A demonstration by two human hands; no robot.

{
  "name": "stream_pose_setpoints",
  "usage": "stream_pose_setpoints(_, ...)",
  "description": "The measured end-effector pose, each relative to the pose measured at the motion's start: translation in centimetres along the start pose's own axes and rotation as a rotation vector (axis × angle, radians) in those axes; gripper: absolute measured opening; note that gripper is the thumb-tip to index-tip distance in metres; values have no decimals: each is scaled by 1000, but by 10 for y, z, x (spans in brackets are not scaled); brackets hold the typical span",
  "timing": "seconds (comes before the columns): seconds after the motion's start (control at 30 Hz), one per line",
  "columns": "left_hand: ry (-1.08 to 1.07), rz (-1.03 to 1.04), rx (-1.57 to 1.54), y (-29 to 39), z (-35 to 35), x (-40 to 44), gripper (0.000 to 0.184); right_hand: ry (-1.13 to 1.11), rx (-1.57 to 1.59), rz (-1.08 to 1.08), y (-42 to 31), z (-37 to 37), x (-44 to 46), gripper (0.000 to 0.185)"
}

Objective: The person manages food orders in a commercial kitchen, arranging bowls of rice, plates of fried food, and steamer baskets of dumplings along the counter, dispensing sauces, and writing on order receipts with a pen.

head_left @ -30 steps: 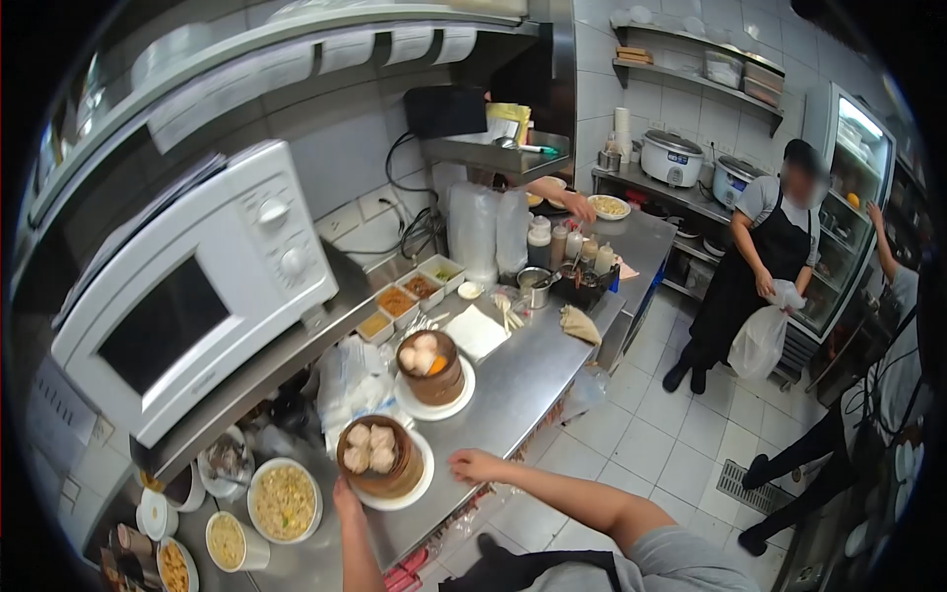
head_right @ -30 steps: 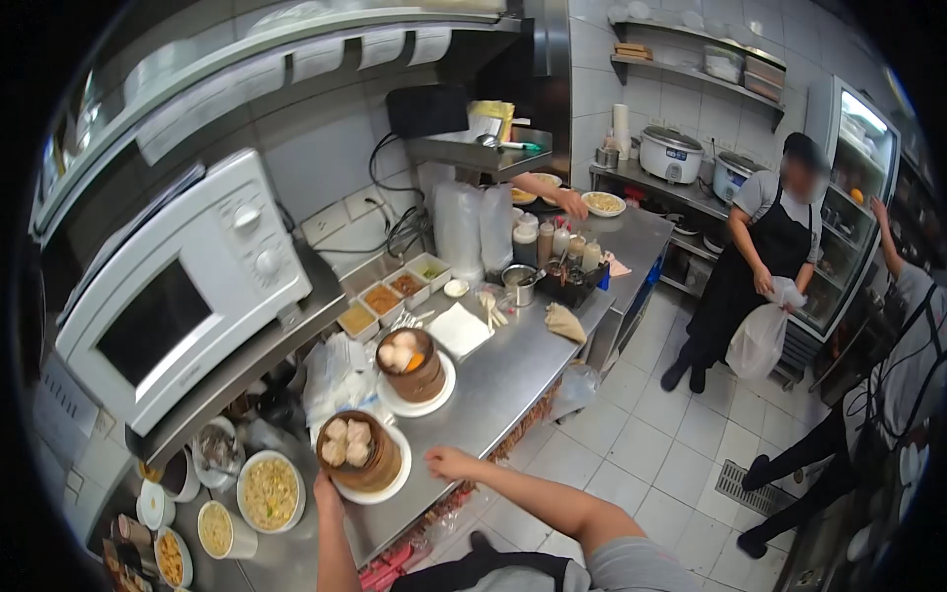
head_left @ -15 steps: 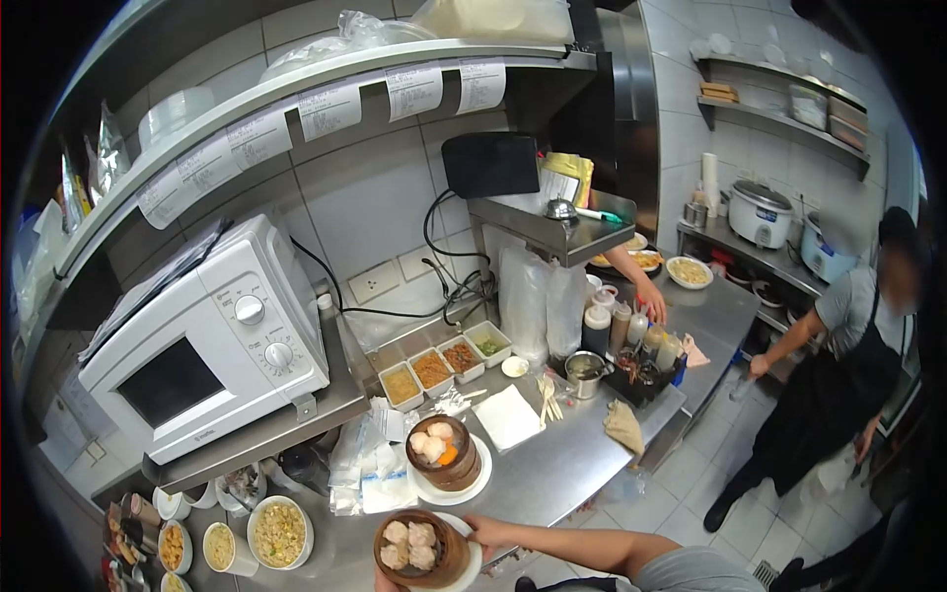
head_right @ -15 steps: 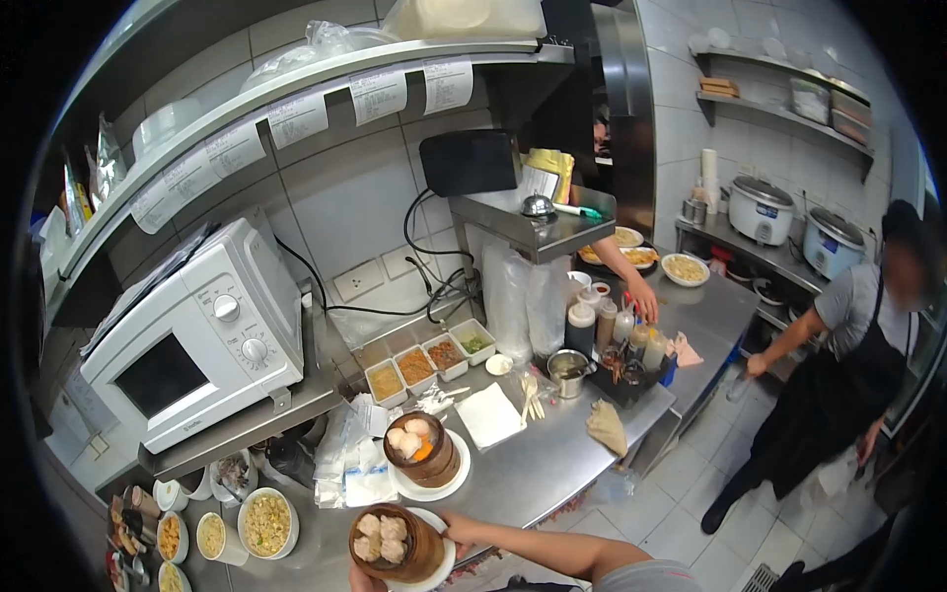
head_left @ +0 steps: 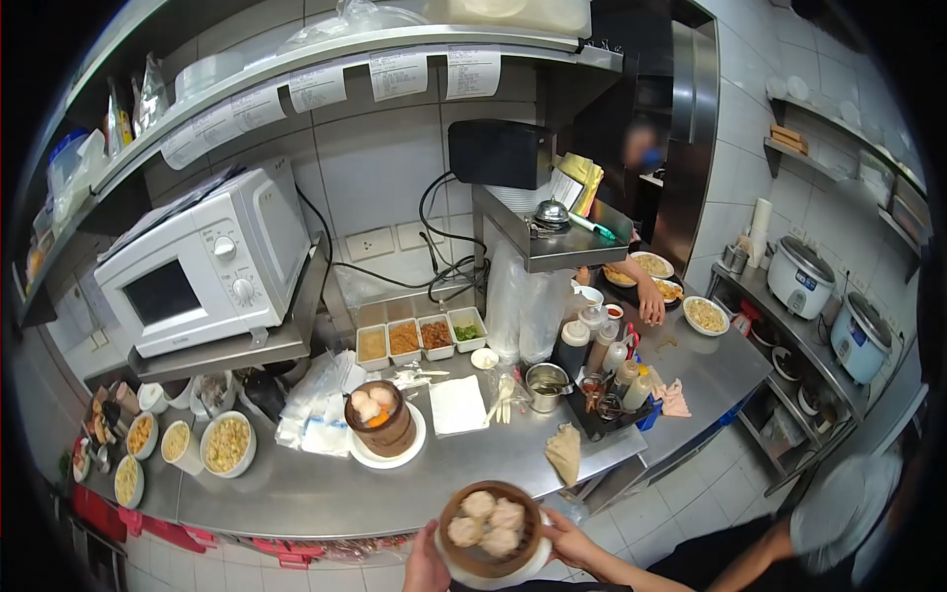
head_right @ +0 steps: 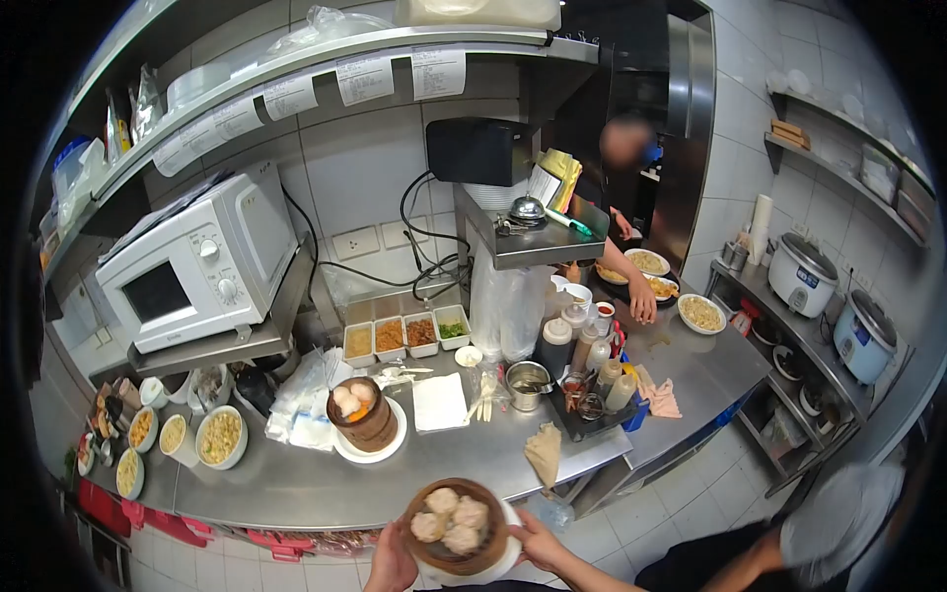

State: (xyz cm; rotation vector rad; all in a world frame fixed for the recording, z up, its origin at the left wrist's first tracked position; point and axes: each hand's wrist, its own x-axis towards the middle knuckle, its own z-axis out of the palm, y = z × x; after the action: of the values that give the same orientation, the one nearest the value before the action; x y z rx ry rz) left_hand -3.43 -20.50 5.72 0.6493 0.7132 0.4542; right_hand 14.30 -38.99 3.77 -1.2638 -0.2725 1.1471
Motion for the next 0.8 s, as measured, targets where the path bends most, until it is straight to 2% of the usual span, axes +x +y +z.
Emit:
stream_pose_setpoints(0.03,-148,15,47,-4,16,-1,52,47,48,-47,-8,-14,-16,42)
stream_pose_setpoints(0.13,-294,-145,56,-14,85,3,58,181,226,-215,-21,-64,-51,41)
stream_pose_setpoints(0.17,-412,-150,93,-21,98,12,59,257,292,-271,-30,-75,-62,39)
stream_pose_setpoints(0.23,-477,-283,101,-28,135,25,58,332,363,-445,-43,-98,-80,39)
stream_pose_setpoints(0.37,-508,-298,190,-48,167,75,55,514,372,-721,-80,-129,-109,42)
stream_pose_setpoints(0.5,-564,-275,260,-49,172,107,52,780,366,-770,-93,-192,-123,39)
stream_pose_setpoints(0.57,-580,-258,340,-42,174,109,52,884,336,-724,-91,-231,-126,37)
stream_pose_setpoints(0.67,-457,-279,416,-42,172,113,50,1044,341,-718,-91,-286,-118,39)
stream_pose_setpoints(0.8,-297,-180,392,-60,159,125,42,1135,371,-698,-86,-375,-100,42)
